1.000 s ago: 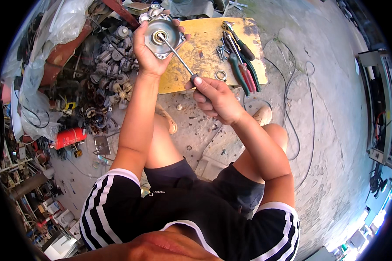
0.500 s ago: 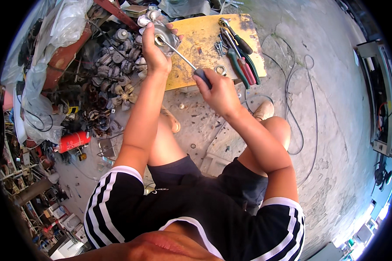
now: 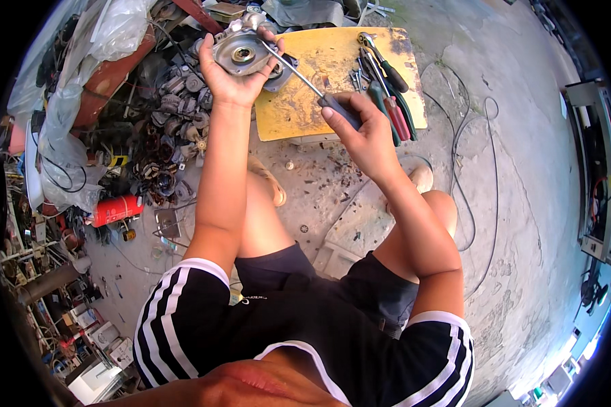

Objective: The person disassembles an alternator by using a screwdriver to pry and remove internal components, then collects several screws by hand from the work surface.

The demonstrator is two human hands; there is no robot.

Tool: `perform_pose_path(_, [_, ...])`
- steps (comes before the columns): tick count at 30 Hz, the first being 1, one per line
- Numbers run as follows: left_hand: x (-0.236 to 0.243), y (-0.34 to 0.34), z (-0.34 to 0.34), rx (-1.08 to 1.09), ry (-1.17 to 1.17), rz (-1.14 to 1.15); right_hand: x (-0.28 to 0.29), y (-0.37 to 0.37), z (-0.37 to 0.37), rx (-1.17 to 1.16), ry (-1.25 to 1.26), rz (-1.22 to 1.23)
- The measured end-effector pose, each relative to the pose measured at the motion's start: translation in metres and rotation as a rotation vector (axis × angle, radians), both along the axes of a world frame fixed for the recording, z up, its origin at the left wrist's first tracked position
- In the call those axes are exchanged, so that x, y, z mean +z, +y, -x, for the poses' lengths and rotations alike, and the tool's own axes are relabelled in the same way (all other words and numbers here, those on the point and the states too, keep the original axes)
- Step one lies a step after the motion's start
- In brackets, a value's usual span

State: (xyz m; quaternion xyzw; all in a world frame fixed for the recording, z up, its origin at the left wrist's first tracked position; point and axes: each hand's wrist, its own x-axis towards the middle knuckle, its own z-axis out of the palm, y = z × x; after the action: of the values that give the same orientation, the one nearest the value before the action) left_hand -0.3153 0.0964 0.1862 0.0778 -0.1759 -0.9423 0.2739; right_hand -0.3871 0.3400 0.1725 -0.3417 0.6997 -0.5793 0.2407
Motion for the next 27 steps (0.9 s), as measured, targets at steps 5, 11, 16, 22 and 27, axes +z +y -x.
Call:
perform_pose_path(5, [-0.002,0.003,0.004,-0.080,0.055,0.014,0.006,0.005,0.004,0.096,-0.237,-0.071])
perform_pose_path(11, [-0.007,0.005,0.004,-0.153,0.155,0.144,0.016,0.007,0.002,0.114,-0.247,-0.054])
perform_pose_path(16, [-0.007,0.009,0.006,-0.115,0.100,0.268,0.011,0.008,0.003,0.116,-0.215,-0.051])
perform_pose_path(22, [-0.002,0.019,0.008,-0.072,0.030,0.359,0.006,0.008,0.002,0.093,-0.181,-0.021])
perform_pose_path(27, [-0.005,0.015,0.009,-0.089,0.069,0.364,-0.001,0.006,-0.001,0.049,0.261,0.069])
